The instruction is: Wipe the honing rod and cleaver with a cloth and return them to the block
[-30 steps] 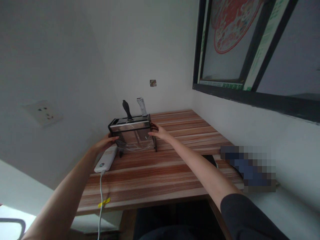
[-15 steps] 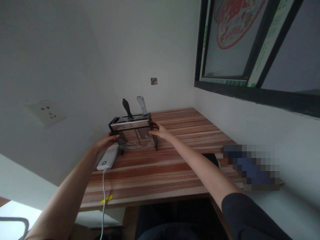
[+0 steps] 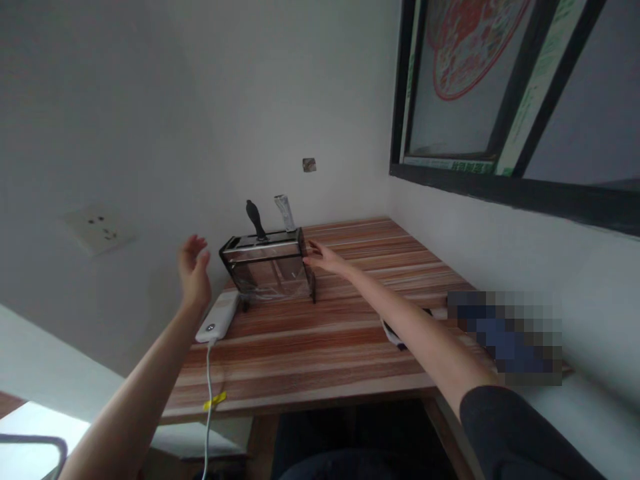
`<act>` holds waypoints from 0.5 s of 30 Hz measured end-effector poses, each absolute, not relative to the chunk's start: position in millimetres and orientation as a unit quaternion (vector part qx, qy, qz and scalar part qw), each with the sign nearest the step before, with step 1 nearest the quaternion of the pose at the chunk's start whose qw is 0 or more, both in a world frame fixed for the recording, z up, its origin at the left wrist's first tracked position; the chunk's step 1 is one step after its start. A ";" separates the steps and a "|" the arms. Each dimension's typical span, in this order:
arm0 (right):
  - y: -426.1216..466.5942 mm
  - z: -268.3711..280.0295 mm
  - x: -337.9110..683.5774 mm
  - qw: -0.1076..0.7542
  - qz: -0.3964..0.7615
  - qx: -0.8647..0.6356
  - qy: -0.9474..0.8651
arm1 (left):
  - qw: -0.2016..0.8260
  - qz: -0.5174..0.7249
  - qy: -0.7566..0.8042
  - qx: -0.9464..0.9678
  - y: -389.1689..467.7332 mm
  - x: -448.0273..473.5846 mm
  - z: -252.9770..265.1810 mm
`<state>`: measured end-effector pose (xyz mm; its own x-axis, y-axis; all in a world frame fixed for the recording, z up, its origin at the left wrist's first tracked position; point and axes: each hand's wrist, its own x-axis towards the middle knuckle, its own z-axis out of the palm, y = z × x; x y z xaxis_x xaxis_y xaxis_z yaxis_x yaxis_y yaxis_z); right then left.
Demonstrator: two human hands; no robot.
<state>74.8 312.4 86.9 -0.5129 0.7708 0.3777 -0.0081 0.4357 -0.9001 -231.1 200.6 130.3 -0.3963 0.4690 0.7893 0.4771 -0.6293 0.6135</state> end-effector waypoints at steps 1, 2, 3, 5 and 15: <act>311.7 91.7 80.2 0.424 0.449 -0.266 -0.740 | 0.028 -0.737 -0.409 -0.538 193.7 -222.7 135.1; 310.4 97.0 86.9 0.429 0.433 -0.272 -0.745 | 0.034 -0.740 -0.396 -0.542 185.8 -212.4 139.7; 308.3 102.7 94.8 0.433 0.417 -0.276 -0.750 | 0.033 -0.736 -0.379 -0.560 177.2 -200.2 143.9; 301.8 114.2 114.5 0.441 0.386 -0.282 -0.760 | 0.017 -0.711 -0.367 -0.599 159.1 -171.6 149.9; 249.9 131.4 250.0 0.270 0.211 -0.393 -0.853 | -0.191 -0.336 -0.359 -0.849 142.7 -2.7 119.8</act>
